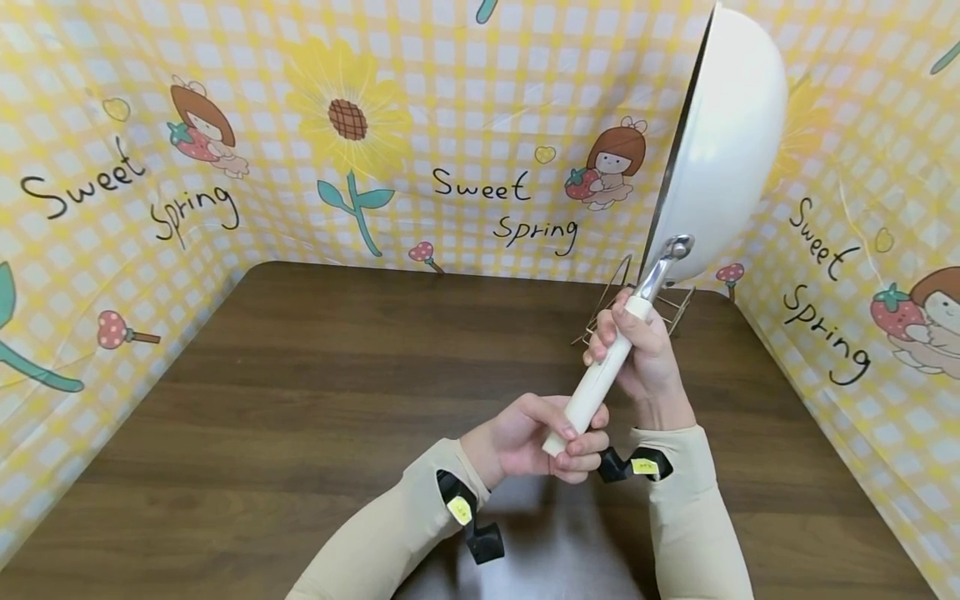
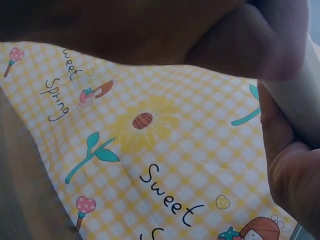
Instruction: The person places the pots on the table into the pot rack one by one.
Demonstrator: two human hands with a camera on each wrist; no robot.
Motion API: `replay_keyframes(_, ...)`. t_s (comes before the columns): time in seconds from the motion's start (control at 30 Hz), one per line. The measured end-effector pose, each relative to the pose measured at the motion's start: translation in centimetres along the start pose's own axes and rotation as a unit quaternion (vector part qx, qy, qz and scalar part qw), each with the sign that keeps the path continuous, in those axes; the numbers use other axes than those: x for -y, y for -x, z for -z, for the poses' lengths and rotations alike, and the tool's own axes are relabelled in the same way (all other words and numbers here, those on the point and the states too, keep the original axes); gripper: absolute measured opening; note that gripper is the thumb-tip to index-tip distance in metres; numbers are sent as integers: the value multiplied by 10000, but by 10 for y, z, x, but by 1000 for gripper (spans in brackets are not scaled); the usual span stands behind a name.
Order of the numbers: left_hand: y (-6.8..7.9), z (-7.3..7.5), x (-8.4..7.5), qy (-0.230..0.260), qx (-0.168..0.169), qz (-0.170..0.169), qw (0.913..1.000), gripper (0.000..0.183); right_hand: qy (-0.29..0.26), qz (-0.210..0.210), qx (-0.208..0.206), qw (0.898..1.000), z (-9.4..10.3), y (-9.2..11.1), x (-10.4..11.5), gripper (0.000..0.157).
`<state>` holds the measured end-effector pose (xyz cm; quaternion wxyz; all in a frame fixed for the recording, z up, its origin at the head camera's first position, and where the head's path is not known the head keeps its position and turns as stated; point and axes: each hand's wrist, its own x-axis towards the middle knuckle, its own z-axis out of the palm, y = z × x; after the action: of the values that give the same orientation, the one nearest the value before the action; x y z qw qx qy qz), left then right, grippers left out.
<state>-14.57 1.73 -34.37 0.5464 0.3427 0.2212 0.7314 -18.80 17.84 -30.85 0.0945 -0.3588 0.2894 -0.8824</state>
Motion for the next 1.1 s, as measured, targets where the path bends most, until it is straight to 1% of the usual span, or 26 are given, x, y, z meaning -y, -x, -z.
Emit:
replay_keyframes(0.1, -4, 5, 0, 59, 75, 53, 9999, 24, 104, 36, -153, 9998, 2, 2, 3, 4)
replay_keyframes(0.23, -7, 13, -2, 136, 202, 158, 9996, 24, 495, 119, -454, 9977, 4, 4, 6, 7)
replay_keyframes(0.43, -9, 28, -5, 194, 420, 359, 9983, 24, 1087, 185, -1011, 9887, 5, 3, 7, 11)
replay_keyframes(0.63, -7, 39, -6, 340, 537, 418, 9971, 25, 1407, 94, -1390, 9802, 9, 1, 4, 12)
replay_keyframes(0.87, -6, 46, -5, 463, 537, 458, 9964, 25, 1602, -79, -1738, 9716, 14, 0, -1, 14)
replay_keyframes(1.1, -6, 51, -5, 618, 556, 410, 9957, 25, 1498, -297, -2065, 9665, 20, -1, -4, 17)
